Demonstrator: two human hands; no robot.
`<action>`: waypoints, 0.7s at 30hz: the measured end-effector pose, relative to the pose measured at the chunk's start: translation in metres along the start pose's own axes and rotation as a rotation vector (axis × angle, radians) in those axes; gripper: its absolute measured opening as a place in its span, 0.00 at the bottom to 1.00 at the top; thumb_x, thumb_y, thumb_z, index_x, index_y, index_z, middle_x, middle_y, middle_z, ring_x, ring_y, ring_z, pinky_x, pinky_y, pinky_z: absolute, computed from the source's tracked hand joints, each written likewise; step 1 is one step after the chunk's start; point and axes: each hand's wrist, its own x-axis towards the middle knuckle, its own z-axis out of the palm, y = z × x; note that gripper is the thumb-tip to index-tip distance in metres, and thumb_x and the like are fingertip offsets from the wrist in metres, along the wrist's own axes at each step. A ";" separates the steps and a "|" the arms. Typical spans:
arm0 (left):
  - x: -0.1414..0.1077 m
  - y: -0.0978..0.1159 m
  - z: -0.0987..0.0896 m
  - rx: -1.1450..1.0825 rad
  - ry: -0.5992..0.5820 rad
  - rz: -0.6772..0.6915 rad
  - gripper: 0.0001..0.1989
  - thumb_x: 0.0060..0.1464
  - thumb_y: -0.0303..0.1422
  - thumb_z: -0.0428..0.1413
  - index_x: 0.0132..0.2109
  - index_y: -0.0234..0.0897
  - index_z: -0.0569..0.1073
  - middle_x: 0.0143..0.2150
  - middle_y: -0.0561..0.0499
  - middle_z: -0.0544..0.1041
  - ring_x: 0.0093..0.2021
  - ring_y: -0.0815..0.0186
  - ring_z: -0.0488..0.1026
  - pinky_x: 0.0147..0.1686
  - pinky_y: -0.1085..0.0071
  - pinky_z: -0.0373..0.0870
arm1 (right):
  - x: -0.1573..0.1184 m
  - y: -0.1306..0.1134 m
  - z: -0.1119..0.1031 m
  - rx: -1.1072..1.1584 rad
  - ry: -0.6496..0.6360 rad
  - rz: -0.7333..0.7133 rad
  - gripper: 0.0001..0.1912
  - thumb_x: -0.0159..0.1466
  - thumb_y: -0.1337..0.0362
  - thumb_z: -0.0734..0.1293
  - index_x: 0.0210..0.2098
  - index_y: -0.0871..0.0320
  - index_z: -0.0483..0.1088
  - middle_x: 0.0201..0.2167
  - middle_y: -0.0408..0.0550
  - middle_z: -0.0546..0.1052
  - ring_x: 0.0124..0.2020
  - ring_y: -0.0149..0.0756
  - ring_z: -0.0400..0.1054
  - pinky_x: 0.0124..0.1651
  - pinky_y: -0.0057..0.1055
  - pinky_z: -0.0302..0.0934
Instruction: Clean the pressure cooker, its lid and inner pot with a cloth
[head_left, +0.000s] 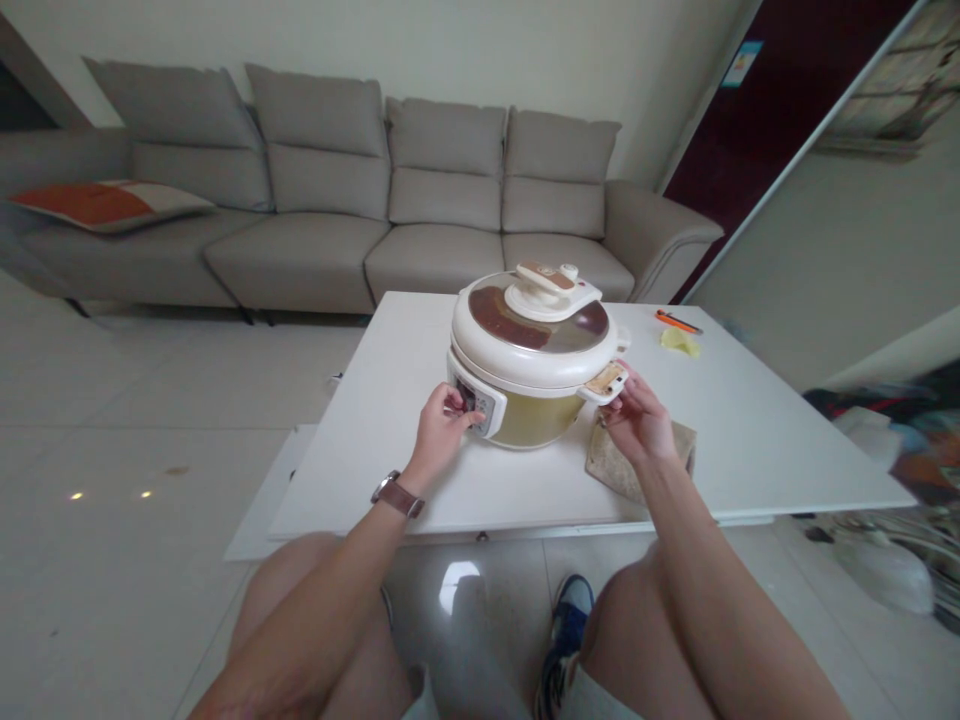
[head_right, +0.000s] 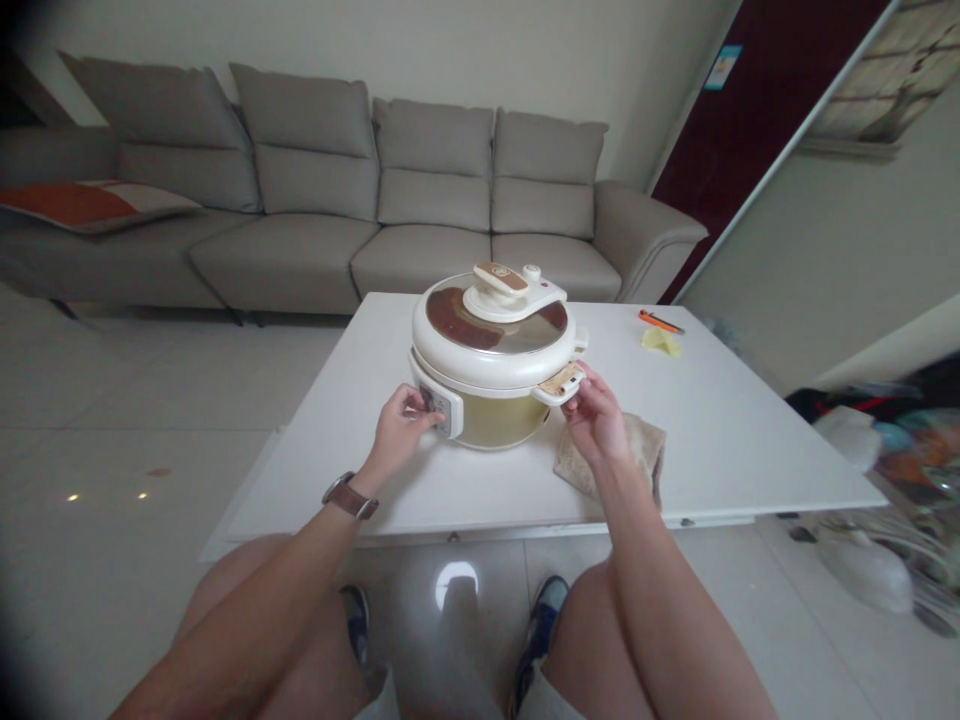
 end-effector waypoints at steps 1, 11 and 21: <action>0.000 -0.002 0.000 -0.004 0.016 0.010 0.16 0.44 0.32 0.67 0.35 0.41 0.66 0.35 0.55 0.71 0.36 0.64 0.70 0.39 0.67 0.68 | -0.001 0.000 0.000 -0.006 -0.004 -0.003 0.15 0.52 0.67 0.79 0.40 0.56 0.79 0.30 0.38 0.79 0.20 0.20 0.63 0.23 0.16 0.63; -0.011 -0.020 0.012 -0.070 0.168 -0.104 0.19 0.49 0.39 0.68 0.43 0.41 0.69 0.48 0.47 0.74 0.51 0.59 0.71 0.51 0.62 0.71 | 0.001 -0.001 -0.005 -0.043 -0.013 -0.016 0.14 0.52 0.65 0.79 0.38 0.53 0.79 0.28 0.37 0.79 0.20 0.21 0.63 0.22 0.18 0.62; -0.010 -0.023 0.014 -0.056 0.214 -0.095 0.19 0.48 0.39 0.69 0.41 0.41 0.69 0.44 0.49 0.75 0.50 0.60 0.73 0.55 0.60 0.69 | -0.005 0.001 0.001 0.081 -0.034 0.079 0.15 0.55 0.66 0.78 0.42 0.53 0.77 0.28 0.35 0.75 0.20 0.19 0.60 0.24 0.16 0.63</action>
